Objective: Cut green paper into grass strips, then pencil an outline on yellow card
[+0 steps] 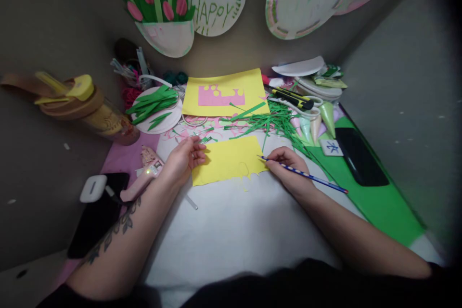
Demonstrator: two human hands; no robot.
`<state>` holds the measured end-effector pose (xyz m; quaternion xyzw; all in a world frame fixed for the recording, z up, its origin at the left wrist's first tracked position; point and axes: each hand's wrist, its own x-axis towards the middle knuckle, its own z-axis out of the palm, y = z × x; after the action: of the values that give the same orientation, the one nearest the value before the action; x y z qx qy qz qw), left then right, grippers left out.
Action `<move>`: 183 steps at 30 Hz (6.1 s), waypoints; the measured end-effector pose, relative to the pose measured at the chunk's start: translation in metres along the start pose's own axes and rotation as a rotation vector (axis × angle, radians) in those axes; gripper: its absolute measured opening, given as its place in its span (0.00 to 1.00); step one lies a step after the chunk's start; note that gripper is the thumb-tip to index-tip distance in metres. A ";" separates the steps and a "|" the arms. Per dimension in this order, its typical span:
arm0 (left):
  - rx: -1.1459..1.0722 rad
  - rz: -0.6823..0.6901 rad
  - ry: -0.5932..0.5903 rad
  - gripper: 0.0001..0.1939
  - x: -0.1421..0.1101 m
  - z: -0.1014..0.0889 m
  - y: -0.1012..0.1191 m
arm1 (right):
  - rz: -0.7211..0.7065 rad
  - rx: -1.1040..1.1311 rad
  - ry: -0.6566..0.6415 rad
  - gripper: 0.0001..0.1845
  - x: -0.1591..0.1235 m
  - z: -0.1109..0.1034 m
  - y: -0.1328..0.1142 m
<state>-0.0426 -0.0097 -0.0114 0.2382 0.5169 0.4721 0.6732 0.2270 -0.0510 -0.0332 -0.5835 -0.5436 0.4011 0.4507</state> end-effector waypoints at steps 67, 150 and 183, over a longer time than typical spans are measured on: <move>1.797 0.917 -0.640 0.27 -0.046 0.027 -0.052 | -0.159 -0.270 -0.205 0.04 0.012 -0.006 0.009; 1.827 0.907 -0.630 0.26 -0.047 0.027 -0.049 | -0.078 -0.226 -0.209 0.05 0.013 -0.004 0.003; 1.828 0.892 -0.638 0.26 -0.048 0.028 -0.050 | -0.083 -0.198 -0.235 0.04 0.019 -0.003 0.000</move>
<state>0.0014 -0.0692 -0.0194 0.9335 0.3406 0.0245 0.1092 0.2312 -0.0328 -0.0322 -0.5511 -0.6531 0.3919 0.3407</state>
